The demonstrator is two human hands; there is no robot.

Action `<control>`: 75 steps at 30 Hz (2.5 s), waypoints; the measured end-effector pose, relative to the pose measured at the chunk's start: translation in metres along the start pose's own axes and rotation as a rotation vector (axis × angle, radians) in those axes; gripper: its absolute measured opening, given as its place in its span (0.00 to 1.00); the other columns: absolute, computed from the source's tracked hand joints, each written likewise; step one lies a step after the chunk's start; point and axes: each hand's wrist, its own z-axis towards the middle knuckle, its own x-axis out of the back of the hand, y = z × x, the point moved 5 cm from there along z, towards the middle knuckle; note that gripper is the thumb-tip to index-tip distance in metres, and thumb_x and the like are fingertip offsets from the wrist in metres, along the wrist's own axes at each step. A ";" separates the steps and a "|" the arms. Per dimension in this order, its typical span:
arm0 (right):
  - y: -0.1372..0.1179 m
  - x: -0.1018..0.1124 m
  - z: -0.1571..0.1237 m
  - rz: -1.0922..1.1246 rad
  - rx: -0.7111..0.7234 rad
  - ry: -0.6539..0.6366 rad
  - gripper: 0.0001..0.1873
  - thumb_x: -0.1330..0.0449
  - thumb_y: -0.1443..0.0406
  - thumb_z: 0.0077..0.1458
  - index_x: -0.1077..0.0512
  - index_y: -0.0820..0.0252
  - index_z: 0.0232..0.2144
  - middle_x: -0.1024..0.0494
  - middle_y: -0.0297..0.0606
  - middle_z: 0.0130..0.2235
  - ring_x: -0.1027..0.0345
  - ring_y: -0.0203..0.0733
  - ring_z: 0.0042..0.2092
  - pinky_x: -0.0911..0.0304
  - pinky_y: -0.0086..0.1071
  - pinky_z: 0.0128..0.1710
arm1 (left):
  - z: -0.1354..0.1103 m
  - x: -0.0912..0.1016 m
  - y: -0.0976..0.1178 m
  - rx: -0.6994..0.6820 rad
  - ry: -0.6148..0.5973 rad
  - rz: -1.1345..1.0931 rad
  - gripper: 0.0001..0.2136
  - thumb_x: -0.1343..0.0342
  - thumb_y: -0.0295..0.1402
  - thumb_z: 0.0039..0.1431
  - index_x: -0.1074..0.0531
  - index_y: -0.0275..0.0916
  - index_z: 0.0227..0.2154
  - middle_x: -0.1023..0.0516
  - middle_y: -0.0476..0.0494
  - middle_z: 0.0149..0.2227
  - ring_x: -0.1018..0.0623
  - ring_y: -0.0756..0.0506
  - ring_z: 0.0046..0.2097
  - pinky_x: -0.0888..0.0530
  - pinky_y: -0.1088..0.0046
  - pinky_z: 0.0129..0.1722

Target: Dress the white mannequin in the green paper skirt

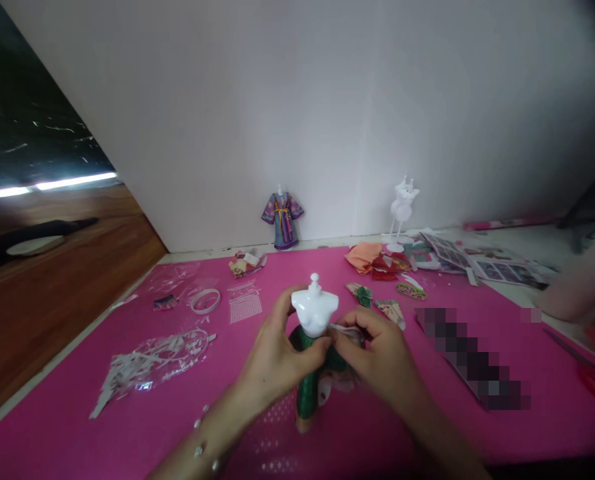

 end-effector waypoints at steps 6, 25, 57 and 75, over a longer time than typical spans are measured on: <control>-0.009 0.000 0.001 -0.113 0.117 0.044 0.08 0.40 0.65 0.51 0.30 0.59 0.21 0.33 0.29 0.21 0.41 0.35 0.24 0.47 0.28 0.23 | -0.006 0.005 0.002 0.019 0.178 0.202 0.32 0.42 0.29 0.51 0.44 0.41 0.60 0.24 0.41 0.45 0.25 0.42 0.44 0.28 0.64 0.45; -0.011 -0.009 -0.024 -0.230 0.405 0.211 0.08 0.42 0.73 0.54 0.24 0.58 0.32 0.28 0.33 0.27 0.33 0.34 0.26 0.42 0.28 0.25 | -0.002 0.006 -0.003 0.011 0.137 0.111 0.33 0.41 0.28 0.51 0.43 0.45 0.61 0.23 0.45 0.44 0.23 0.45 0.42 0.27 0.67 0.43; -0.012 -0.006 -0.018 -0.004 0.361 0.090 0.07 0.42 0.70 0.57 0.22 0.61 0.34 0.26 0.37 0.31 0.31 0.37 0.31 0.35 0.29 0.28 | -0.007 0.010 -0.014 0.106 -0.001 -0.077 0.37 0.39 0.35 0.57 0.51 0.51 0.66 0.25 0.44 0.48 0.23 0.43 0.47 0.28 0.60 0.51; -0.014 -0.003 -0.016 0.006 0.377 0.025 0.11 0.45 0.69 0.59 0.22 0.58 0.37 0.23 0.41 0.36 0.27 0.42 0.38 0.35 0.28 0.26 | -0.007 0.010 -0.005 0.027 -0.064 -0.132 0.37 0.45 0.26 0.58 0.55 0.46 0.67 0.24 0.45 0.47 0.23 0.47 0.46 0.27 0.65 0.51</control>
